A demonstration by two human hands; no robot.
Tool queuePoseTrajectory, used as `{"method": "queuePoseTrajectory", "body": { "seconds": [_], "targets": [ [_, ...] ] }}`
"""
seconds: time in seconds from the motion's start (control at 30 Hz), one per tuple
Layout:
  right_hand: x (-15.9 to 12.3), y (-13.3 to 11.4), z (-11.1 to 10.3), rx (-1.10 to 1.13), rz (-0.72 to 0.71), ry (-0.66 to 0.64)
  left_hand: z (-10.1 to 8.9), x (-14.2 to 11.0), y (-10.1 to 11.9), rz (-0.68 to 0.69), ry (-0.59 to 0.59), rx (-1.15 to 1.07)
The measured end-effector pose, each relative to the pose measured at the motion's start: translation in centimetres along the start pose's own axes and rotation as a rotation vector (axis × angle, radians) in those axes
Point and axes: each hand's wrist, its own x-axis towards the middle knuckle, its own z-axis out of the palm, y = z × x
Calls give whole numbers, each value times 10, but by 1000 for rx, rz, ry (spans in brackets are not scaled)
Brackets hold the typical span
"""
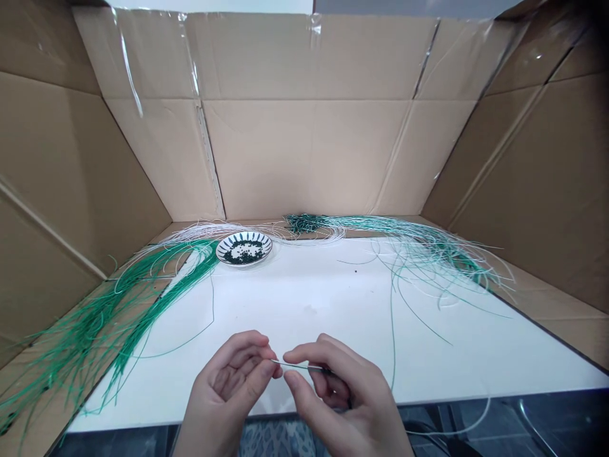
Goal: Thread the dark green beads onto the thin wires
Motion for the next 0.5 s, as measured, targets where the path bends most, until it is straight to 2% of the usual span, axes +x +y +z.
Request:
{"method": "queuePoseTrajectory", "body": {
  "seconds": [0.13,0.3,0.5],
  "targets": [
    [1,-1,1,150,94,34,3,-3,-1,0,-12,-69],
    [-3,-6,2,186,67,128,4,-8,-2,70,38,-113],
    [-8,-7,6,196,-14,115,3,-12,-1,160,54,-87]
  ]
}}
